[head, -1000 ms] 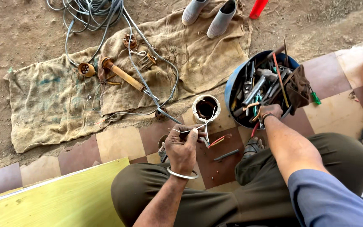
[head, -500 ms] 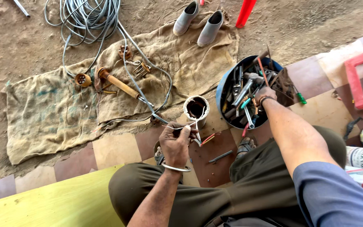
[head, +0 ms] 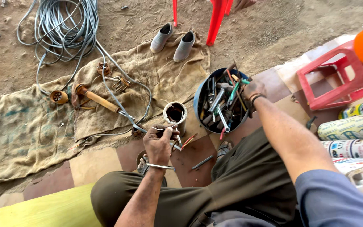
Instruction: The person sits on the floor repairing a submersible pump motor housing. They feed white and red wires through the housing, wrap white insulating tape around the wire connections and the housing rim, and press the taped wires into place inside the housing. At the end they pick pliers from a nearby tool basin.
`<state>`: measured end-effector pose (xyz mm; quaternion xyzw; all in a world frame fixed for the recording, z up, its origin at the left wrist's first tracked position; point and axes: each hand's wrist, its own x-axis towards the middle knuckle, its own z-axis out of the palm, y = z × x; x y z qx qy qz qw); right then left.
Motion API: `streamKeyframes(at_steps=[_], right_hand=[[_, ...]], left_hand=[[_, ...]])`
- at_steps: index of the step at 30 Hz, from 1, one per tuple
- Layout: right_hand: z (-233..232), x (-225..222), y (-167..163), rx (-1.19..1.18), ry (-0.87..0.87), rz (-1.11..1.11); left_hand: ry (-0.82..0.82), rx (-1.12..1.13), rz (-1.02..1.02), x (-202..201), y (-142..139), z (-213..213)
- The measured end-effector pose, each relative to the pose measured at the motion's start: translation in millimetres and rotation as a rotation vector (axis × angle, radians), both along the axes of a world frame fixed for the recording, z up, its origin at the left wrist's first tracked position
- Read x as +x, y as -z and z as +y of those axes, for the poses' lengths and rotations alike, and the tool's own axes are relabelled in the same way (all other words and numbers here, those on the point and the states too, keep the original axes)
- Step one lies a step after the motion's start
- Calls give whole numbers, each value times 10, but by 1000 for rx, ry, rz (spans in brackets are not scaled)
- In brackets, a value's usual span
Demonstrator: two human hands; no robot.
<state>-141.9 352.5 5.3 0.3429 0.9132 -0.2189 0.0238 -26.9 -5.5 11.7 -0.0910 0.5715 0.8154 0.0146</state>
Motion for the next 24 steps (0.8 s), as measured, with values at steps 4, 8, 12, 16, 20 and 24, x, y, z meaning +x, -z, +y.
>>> streamKeyframes(at_steps=[4,8,12,16,20,24], right_hand=[[-164,115,123,89,94,131],[-333,83,116,208,214,263],[-379,161,33,173,254,317],[-500,282,-41,126,235,383],[-595,239,-99,52,227,409],[-575,168,-175,267,119,402]], left_hand=[[-11,31,1,-17,11,-1],[-23,6,-47,-31,-16,3],[-5,7,-17,-39,-44,44],[-10,-17,-35,-36,-28,40],[-35,-91,-20,-57,26,20],[-37,-74,-60,-147,70,65]])
